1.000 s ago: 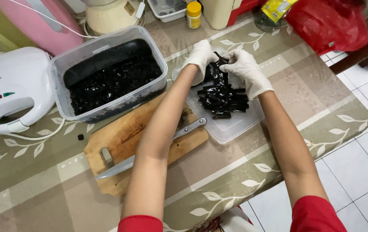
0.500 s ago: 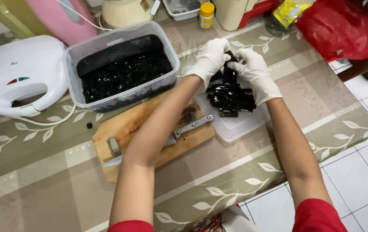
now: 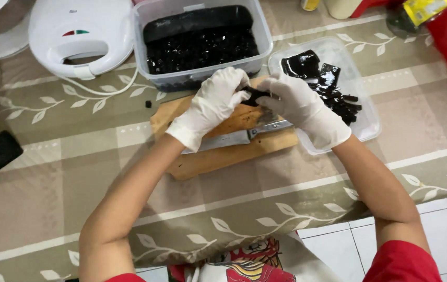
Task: Cutting blocks of grass jelly into smaller rectangular pieces and organizing them in a plastic tray.
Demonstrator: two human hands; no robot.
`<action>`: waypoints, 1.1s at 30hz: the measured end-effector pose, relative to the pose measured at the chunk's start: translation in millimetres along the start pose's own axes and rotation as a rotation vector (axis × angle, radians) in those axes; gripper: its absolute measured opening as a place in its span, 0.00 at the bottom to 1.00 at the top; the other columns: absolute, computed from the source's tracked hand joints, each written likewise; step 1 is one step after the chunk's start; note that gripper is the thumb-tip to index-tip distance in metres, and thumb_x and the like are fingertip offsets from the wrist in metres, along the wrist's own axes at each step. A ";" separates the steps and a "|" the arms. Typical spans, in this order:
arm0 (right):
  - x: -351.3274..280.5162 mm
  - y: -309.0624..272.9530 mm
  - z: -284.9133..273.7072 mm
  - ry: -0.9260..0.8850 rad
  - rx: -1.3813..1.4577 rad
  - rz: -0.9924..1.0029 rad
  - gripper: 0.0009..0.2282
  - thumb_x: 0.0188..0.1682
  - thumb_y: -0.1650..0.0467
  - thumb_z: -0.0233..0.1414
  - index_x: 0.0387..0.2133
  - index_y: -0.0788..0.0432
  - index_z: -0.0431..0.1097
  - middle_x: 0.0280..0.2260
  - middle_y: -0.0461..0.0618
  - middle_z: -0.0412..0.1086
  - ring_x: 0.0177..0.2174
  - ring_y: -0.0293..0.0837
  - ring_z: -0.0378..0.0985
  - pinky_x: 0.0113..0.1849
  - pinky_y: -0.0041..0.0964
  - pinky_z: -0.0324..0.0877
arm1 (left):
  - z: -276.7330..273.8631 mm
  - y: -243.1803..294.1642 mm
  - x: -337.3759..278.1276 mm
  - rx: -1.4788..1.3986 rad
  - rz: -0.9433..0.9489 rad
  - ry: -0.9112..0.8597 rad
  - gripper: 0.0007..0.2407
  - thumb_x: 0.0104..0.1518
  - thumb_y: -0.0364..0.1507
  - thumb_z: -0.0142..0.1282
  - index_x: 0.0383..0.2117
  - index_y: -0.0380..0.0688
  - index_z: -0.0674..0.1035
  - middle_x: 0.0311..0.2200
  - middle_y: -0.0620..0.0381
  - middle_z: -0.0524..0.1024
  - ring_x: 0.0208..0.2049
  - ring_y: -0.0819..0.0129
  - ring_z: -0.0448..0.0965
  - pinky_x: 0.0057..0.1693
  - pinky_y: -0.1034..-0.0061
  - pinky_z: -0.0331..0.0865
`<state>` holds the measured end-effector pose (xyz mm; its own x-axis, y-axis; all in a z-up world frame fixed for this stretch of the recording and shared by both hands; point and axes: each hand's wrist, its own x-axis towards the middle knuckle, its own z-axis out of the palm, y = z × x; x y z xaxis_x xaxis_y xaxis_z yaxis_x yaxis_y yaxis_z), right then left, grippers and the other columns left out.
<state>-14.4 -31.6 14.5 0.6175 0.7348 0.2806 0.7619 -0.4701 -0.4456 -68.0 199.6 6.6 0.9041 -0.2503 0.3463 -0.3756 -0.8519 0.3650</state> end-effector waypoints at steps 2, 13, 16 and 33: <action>11.1 -15.4 18.3 -0.044 -0.028 -0.042 0.13 0.48 0.67 0.60 0.45 0.57 0.71 0.38 0.60 0.72 0.39 0.65 0.77 0.40 0.58 0.74 | 0.3 -15.9 -28.5 0.044 -0.024 0.017 0.13 0.55 0.37 0.63 0.39 0.54 0.71 0.33 0.59 0.71 0.42 0.57 0.78 0.46 0.62 0.76; 41.3 -21.8 94.4 0.114 -0.687 -0.436 0.05 0.51 0.66 0.54 0.31 0.53 0.67 0.30 0.46 0.65 0.29 0.49 0.73 0.31 0.38 0.70 | 21.9 -60.4 -87.4 0.419 -0.011 0.253 0.18 0.42 0.36 0.71 0.32 0.57 0.70 0.28 0.64 0.66 0.33 0.65 0.74 0.36 0.72 0.71; 31.0 -21.5 101.6 0.140 -0.737 -0.497 0.05 0.49 0.65 0.53 0.32 0.51 0.66 0.29 0.45 0.61 0.29 0.47 0.69 0.29 0.39 0.65 | 15.6 -47.3 -96.2 0.511 0.036 0.247 0.19 0.36 0.36 0.73 0.30 0.58 0.70 0.28 0.66 0.66 0.31 0.65 0.74 0.34 0.72 0.71; 6.2 -25.2 94.7 -0.112 -0.526 -0.356 0.08 0.47 0.60 0.59 0.35 0.48 0.75 0.29 0.47 0.69 0.29 0.50 0.78 0.31 0.43 0.74 | 10.1 -34.2 -121.9 0.236 -0.033 0.116 0.14 0.49 0.44 0.65 0.32 0.60 0.72 0.29 0.66 0.65 0.34 0.62 0.74 0.38 0.69 0.72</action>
<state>-48.2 31.1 -53.0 0.3071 0.9233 0.2308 0.9280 -0.3443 0.1426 -163.2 254.7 -56.7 0.8806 -0.1783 0.4391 -0.2764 -0.9458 0.1702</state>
